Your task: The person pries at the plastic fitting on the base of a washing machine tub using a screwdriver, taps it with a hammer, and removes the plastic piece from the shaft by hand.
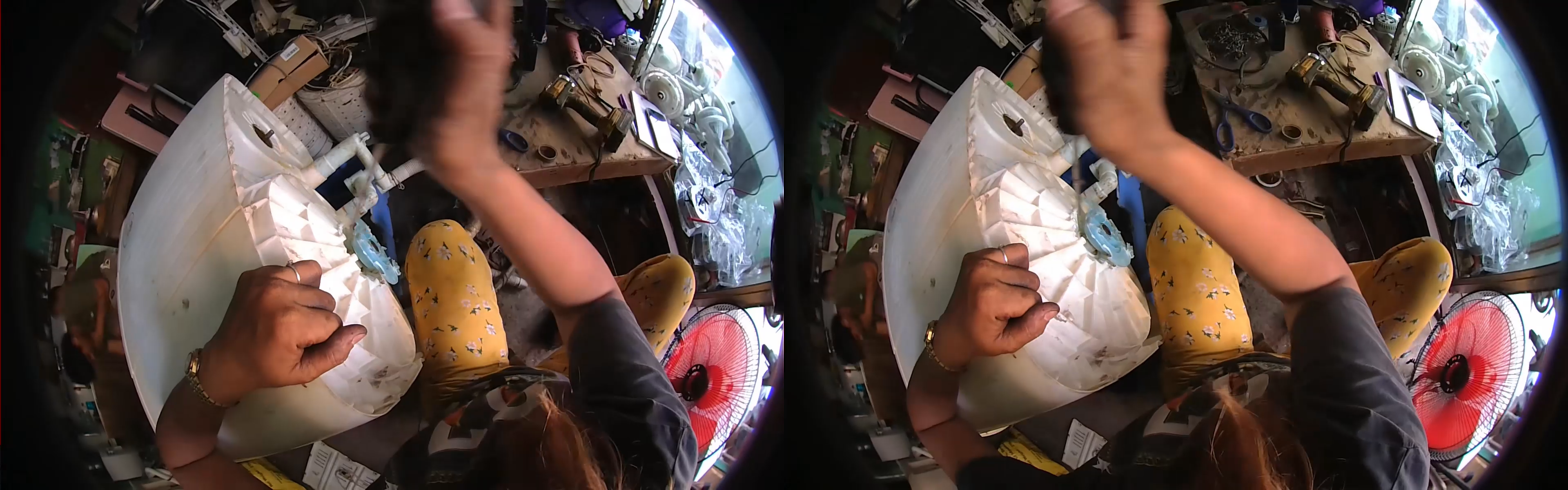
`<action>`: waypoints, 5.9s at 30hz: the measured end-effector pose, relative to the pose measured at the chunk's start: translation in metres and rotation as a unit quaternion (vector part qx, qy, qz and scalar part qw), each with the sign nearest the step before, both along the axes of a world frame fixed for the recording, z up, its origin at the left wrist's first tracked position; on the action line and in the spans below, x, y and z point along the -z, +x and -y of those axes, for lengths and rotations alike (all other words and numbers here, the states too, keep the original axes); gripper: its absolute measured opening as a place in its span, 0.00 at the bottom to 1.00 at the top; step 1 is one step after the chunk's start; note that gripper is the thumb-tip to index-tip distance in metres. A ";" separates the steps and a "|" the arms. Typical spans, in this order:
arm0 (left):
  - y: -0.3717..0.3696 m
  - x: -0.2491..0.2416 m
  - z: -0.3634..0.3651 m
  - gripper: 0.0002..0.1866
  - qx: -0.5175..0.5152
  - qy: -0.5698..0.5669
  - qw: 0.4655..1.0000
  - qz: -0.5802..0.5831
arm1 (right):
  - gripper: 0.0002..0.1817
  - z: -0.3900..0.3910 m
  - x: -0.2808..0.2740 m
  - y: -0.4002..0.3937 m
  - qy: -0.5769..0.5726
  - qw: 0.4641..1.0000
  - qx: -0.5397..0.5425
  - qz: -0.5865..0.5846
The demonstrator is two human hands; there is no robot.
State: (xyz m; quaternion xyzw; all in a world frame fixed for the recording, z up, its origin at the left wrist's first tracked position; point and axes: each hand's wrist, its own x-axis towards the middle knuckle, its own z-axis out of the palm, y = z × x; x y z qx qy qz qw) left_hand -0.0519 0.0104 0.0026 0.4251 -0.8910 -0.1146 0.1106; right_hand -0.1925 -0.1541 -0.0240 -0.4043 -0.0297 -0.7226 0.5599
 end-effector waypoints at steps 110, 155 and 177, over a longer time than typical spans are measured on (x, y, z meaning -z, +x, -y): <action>0.002 0.000 0.019 0.21 0.001 0.010 1.000 0.020 | 0.19 -0.027 -0.031 -0.016 -0.112 0.961 -0.212 -0.137; 0.001 0.003 0.011 0.16 0.042 -0.018 0.999 0.010 | 0.14 -0.047 0.077 -0.047 -0.105 0.963 -0.171 -0.182; -0.001 -0.008 0.016 0.19 0.051 0.061 0.995 0.063 | 0.26 -0.007 0.242 -0.172 0.108 0.700 0.005 -0.706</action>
